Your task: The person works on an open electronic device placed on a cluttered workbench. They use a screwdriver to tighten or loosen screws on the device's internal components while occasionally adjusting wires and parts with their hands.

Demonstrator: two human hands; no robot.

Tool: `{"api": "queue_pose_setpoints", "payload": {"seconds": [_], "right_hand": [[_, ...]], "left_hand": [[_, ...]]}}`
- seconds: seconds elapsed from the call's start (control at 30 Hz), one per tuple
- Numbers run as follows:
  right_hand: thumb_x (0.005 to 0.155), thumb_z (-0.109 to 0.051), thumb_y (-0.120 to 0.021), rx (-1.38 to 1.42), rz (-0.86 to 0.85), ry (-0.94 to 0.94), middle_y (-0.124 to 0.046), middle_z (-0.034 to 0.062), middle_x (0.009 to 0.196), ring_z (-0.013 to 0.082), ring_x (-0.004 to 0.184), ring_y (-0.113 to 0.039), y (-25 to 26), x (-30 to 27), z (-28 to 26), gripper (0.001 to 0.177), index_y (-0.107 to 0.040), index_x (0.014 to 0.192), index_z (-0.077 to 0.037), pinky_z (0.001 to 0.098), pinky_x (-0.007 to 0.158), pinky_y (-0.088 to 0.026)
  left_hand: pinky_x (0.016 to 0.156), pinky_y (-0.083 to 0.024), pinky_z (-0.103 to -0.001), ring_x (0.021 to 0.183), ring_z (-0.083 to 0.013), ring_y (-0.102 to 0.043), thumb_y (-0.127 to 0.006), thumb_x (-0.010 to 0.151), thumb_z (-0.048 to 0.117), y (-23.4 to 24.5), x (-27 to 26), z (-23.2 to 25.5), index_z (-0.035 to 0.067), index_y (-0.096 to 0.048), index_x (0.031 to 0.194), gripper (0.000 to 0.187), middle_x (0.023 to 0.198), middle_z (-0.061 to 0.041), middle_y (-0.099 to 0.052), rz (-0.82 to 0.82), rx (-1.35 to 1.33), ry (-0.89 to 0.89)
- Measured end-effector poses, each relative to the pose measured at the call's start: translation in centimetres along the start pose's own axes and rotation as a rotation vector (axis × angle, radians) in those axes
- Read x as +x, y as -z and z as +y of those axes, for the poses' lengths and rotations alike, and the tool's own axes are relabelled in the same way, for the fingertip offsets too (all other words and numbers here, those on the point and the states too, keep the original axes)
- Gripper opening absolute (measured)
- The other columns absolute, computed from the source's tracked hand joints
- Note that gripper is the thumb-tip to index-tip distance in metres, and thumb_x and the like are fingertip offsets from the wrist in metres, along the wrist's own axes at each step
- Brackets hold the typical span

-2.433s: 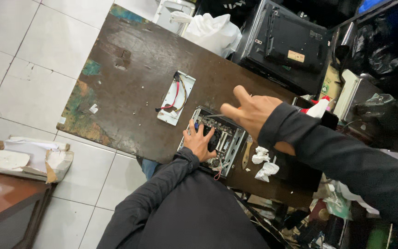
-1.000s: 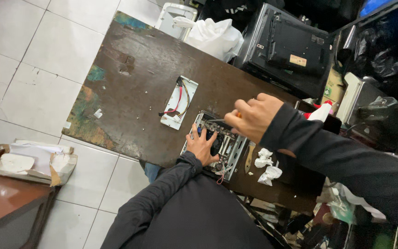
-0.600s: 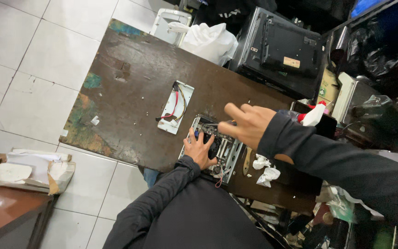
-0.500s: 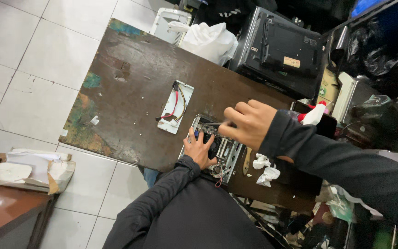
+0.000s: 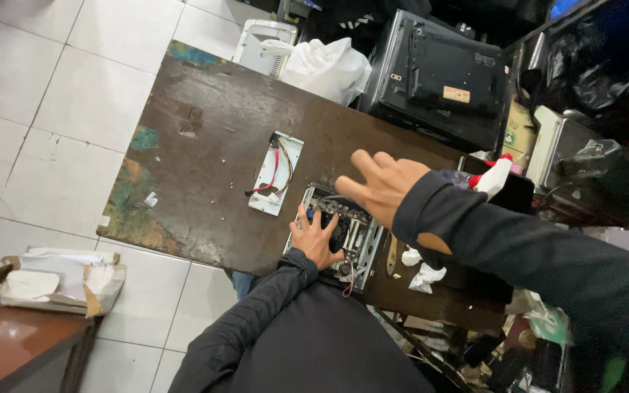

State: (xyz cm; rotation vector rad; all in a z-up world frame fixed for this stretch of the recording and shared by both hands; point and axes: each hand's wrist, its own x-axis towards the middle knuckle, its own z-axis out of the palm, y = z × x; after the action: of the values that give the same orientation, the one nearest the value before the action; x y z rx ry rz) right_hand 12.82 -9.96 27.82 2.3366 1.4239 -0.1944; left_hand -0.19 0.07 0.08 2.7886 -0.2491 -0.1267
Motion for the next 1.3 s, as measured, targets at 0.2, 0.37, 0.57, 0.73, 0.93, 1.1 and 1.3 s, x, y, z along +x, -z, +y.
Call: {"api": "queue_pose_setpoints", "payload": {"seconds": [0.2,0.37,0.57,0.73,0.93,1.1,1.3], "right_hand": [[0.095,-0.04,-0.053,-0.144,0.317,0.072,-0.047,-0.0001,0.075,0.021,0.061,-0.06,-0.4,0.2,0.1,0.023,-0.051,0.084,-0.02,0.0325,0.058,-0.046],[0.079,-0.063,-0.058,-0.063,0.033,-0.137,-0.056,0.005,0.061,0.027,0.055,-0.065,-1.0,-0.2,-0.9,0.046,-0.053,0.081,-0.017,0.0413,0.049,-0.048],[0.067,-0.052,-0.07,0.087,-0.093,-0.169,-0.052,0.0071,0.085,0.033,0.059,-0.069,-0.2,0.6,-1.1,0.06,-0.043,0.108,-0.018,0.0462,0.05,-0.055],[0.082,-0.029,-0.073,-0.062,0.298,0.065,-0.042,0.0065,0.094,0.0259,0.05,-0.065,0.2,0.5,-0.7,0.031,-0.052,0.102,-0.016,0.0356,0.044,-0.057],[0.09,-0.027,-0.048,-0.3,0.436,0.078,-0.04,0.0062,0.065,0.0191,0.039,-0.054,-0.6,0.0,-0.5,0.025,-0.058,0.084,-0.005,0.0267,0.038,-0.043],[0.083,-0.019,-0.047,-0.209,0.274,-0.206,-0.043,0.0065,0.053,0.0228,0.037,-0.055,-2.2,-0.2,-1.8,0.02,-0.048,0.103,-0.016,0.0381,0.037,-0.044],[0.084,-0.024,-0.049,-0.134,0.326,-0.111,-0.043,0.0076,0.063,0.0212,0.039,-0.054,-2.7,0.4,-2.5,0.013,-0.044,0.096,-0.02,0.0348,0.039,-0.046]], "left_hand": [[0.084,-0.036,-0.059,0.133,-0.0601,-0.027,-0.068,0.053,0.056,0.0,0.1,-0.1,0.027,-0.053,0.133,0.086,0.13,-0.019,-0.047,0.063,-0.022,-0.011],[0.083,-0.036,-0.057,0.132,-0.058,-0.028,-0.068,0.051,0.058,-1.0,0.2,0.0,0.03,-0.054,0.131,0.086,0.132,-0.016,-0.046,0.101,0.014,-0.005],[0.083,-0.036,-0.057,0.133,-0.0583,-0.027,-0.068,0.053,0.058,-0.4,0.1,0.1,0.031,-0.053,0.132,0.085,0.132,-0.016,-0.046,0.074,0.017,-0.003],[0.084,-0.035,-0.056,0.132,-0.057,-0.029,-0.067,0.051,0.057,0.0,0.2,0.2,0.03,-0.054,0.13,0.085,0.129,-0.015,-0.047,0.092,0.016,0.011],[0.084,-0.036,-0.058,0.133,-0.0579,-0.028,-0.069,0.051,0.057,0.1,0.2,0.1,0.03,-0.054,0.131,0.086,0.131,-0.016,-0.048,0.078,0.014,0.003],[0.084,-0.036,-0.058,0.134,-0.0596,-0.025,-0.068,0.056,0.059,-0.1,0.3,0.0,0.03,-0.051,0.135,0.085,0.133,-0.017,-0.045,0.043,0.026,-0.009],[0.085,-0.036,-0.056,0.135,-0.0579,-0.026,-0.066,0.062,0.056,0.7,0.2,0.1,0.029,-0.05,0.136,0.081,0.13,-0.016,-0.047,0.006,0.03,-0.011]]}}
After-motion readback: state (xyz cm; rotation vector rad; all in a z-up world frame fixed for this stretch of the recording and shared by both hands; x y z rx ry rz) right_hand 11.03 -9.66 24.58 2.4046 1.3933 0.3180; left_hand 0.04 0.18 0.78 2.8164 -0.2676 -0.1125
